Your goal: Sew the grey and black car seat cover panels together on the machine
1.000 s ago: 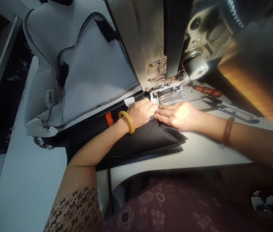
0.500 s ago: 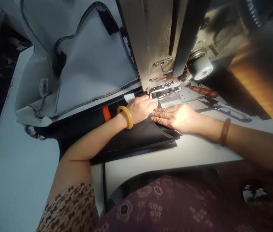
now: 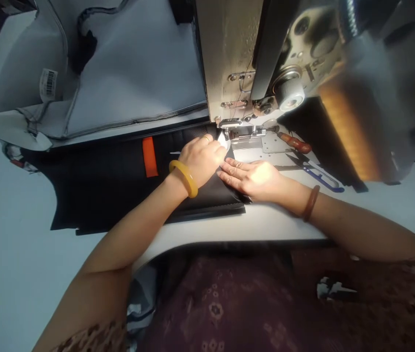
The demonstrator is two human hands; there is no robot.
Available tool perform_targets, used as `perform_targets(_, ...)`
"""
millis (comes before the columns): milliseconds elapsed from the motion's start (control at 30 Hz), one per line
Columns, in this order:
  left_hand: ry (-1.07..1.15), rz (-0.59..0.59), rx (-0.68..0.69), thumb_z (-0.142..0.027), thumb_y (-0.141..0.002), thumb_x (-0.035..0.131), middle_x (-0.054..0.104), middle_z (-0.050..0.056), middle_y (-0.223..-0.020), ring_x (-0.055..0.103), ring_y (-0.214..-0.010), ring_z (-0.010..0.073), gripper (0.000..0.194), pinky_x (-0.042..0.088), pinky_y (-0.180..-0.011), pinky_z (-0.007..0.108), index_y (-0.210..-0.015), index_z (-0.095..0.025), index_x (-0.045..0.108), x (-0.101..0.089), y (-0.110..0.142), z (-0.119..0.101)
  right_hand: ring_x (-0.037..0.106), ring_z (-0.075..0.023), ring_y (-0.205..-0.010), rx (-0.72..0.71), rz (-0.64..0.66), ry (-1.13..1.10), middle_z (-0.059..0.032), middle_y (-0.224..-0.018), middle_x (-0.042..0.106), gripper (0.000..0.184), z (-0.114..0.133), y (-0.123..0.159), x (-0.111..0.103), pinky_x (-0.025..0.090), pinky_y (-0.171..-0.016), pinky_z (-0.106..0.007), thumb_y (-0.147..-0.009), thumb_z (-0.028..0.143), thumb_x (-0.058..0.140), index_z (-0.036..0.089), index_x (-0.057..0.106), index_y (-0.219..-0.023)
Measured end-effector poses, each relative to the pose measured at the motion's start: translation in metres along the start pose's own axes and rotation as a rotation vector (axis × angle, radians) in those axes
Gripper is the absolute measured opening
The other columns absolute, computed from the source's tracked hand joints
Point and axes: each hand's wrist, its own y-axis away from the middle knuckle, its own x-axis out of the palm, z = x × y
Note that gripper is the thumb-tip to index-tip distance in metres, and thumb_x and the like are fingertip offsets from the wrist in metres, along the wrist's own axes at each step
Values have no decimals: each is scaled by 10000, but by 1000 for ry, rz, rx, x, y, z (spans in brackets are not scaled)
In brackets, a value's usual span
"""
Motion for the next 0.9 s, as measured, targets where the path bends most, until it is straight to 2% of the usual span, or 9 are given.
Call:
perform_targets(133, -77, -28, 201, -72, -879, 350, 616, 102, -747, 575, -844, 234, 301, 402, -671, 327, -797, -109, 638, 3, -4, 2, 545, -271, -1173, 18, -72, -22, -172, -1306, 518, 407, 0, 1, 2, 557, -690, -332, -918, 110, 330, 68, 551, -1258)
perform_targets(233, -108, -57, 252, -67, -889, 317, 595, 100, -730, 574, -822, 228, 315, 385, -648, 319, -771, -113, 605, 5, -5, 6, 561, -266, -1151, 31, -105, -40, -176, -1273, 549, 387, 1, 0, 2, 550, -709, -331, -911, 104, 347, 65, 582, -1216)
perform_targets(400, -116, -27, 340, -64, -889, 312, 579, 96, -706, 574, -802, 224, 302, 376, -636, 308, -762, -108, 583, 5, -8, 7, 571, -251, -1133, 52, -162, -59, -175, -1203, 603, 385, 2, -1, 5, 523, -616, -279, -896, 85, 355, 71, 583, -1206)
perform_targets(567, -81, -36, 380, -61, -890, 304, 570, 87, -689, 568, -732, 208, 318, 373, -594, 298, -741, -112, 581, 10, -14, 11, 589, -244, -1099, 83, -215, 22, -159, -1172, 624, 369, 1, -5, 8, 507, -553, -270, -902, 83, 351, 65, 596, -1177)
perform_targets(733, -83, -105, 409, -106, -923, 294, 573, 69, -684, 552, -665, 168, 354, 371, -554, 273, -731, -126, 590, 19, -19, 22, 599, -253, -1067, 115, -195, 38, -161, -1112, 651, 355, 1, -10, 7, 510, -562, -280, -906, 85, 359, 47, 600, -1164)
perform_targets(900, -59, -101, 403, -145, -912, 342, 604, 66, -742, 561, -673, 166, 294, 389, -547, 268, -793, -139, 611, 25, -26, 33, 572, -269, -1100, 160, -150, 32, -184, -1135, 633, 361, 2, -17, 4, 502, -561, -275, -899, 72, 360, 35, 589, -1176)
